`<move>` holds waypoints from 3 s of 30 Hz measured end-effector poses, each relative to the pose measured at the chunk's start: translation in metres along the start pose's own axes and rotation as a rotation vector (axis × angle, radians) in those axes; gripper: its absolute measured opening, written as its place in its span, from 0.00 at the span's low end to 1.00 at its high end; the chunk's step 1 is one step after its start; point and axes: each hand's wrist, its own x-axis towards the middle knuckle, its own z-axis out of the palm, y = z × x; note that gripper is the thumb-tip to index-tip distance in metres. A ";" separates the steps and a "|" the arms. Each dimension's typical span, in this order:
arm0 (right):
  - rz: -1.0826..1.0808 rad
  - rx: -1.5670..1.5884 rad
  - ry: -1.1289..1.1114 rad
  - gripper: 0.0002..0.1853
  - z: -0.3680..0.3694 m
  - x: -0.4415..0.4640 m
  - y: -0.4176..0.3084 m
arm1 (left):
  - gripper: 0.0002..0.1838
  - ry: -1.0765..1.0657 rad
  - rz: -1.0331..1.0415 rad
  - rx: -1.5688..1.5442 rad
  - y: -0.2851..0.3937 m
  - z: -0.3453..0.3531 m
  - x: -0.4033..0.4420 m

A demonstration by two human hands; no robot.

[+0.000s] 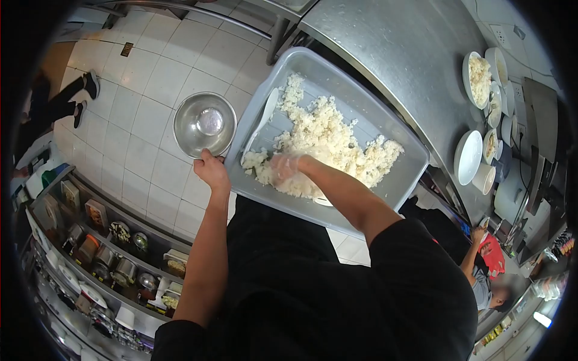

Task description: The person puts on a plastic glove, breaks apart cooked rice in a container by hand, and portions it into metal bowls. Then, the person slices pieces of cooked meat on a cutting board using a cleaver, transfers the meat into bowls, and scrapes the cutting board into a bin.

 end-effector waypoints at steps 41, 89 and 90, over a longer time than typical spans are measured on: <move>0.051 -0.188 0.676 0.22 -0.006 -0.022 -0.011 | 0.10 0.045 0.003 0.026 -0.021 -0.016 0.003; 0.199 0.011 0.736 0.17 0.003 -0.096 -0.012 | 0.14 -0.262 0.096 -0.064 0.068 -0.069 -0.044; 0.200 -0.029 0.753 0.15 -0.019 -0.103 -0.018 | 0.14 -0.258 0.095 -0.062 0.068 -0.069 -0.044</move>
